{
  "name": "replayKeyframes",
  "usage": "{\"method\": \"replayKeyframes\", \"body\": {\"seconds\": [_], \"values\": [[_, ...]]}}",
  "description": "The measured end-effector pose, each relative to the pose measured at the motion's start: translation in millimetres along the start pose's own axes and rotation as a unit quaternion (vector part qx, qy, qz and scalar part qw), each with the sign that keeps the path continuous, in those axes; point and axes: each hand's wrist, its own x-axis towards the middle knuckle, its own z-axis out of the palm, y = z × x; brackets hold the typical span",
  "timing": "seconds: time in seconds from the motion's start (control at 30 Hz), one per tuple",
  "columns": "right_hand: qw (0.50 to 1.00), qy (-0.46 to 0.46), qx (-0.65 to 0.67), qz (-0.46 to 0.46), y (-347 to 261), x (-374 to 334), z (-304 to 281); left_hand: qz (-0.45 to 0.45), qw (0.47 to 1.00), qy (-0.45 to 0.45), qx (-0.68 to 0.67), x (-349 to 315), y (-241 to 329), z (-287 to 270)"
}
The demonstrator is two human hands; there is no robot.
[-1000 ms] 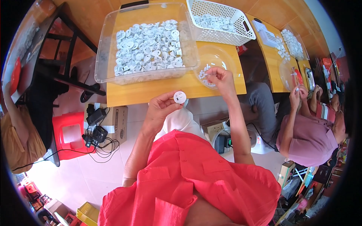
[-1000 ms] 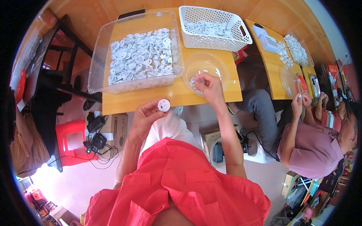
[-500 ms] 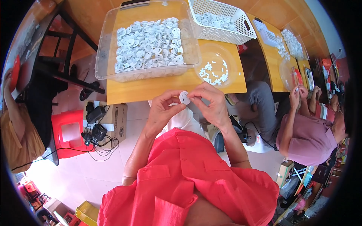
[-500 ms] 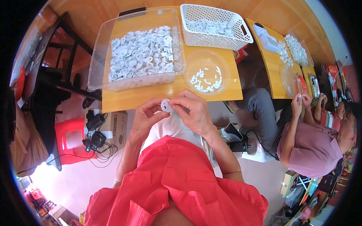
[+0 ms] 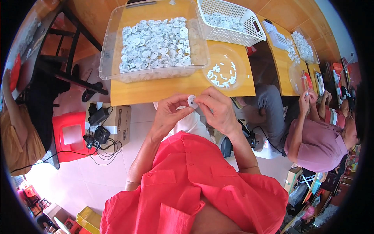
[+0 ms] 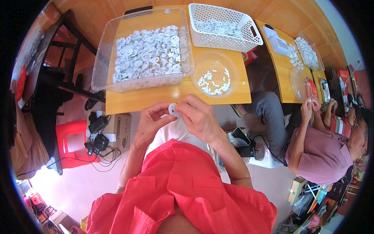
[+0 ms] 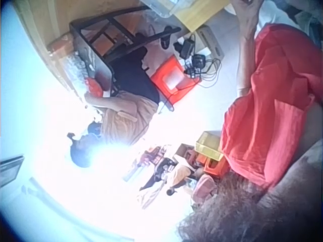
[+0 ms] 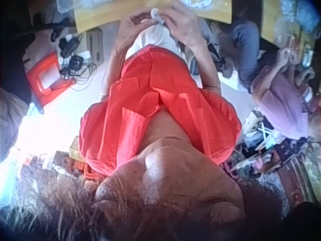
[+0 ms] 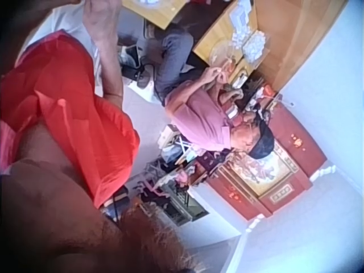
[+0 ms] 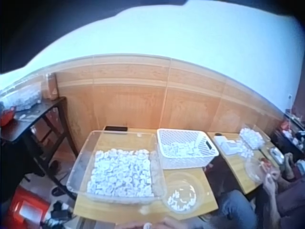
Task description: The person assembles plastic components by picking up round plastic bases from a container and inserting small plastic pins into the bases by hand.
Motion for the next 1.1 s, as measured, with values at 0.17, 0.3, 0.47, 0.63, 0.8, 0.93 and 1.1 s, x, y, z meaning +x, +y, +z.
{"method": "replayKeyframes", "body": {"seconds": [0.17,0.3,0.47,0.63,0.8,0.93,1.1], "values": [[1.000,-0.025,-0.009,0.008,-5,2,-4,-0.012,1.000,0.009,-0.016,0,0,0],[1.000,-0.020,-0.002,-0.014,-7,5,-8,-0.008,1.000,0.010,-0.016,-1,0,1],[0.999,-0.028,-0.018,-0.009,-8,3,-5,-0.014,1.000,0.005,-0.014,-1,-1,0],[0.999,-0.018,-0.022,-0.019,-6,1,2,-0.002,1.000,0.002,-0.020,-2,-9,0],[0.999,-0.016,-0.037,-0.036,1,-1,8,-0.006,1.000,0.003,-0.011,-2,-9,-1],[0.999,0.026,0.032,0.031,0,-5,3,-0.019,0.997,0.005,-0.080,-3,-13,1],[0.997,0.074,0.017,-0.014,-2,-13,5,-0.045,0.993,0.012,-0.111,-3,-13,1]]}}
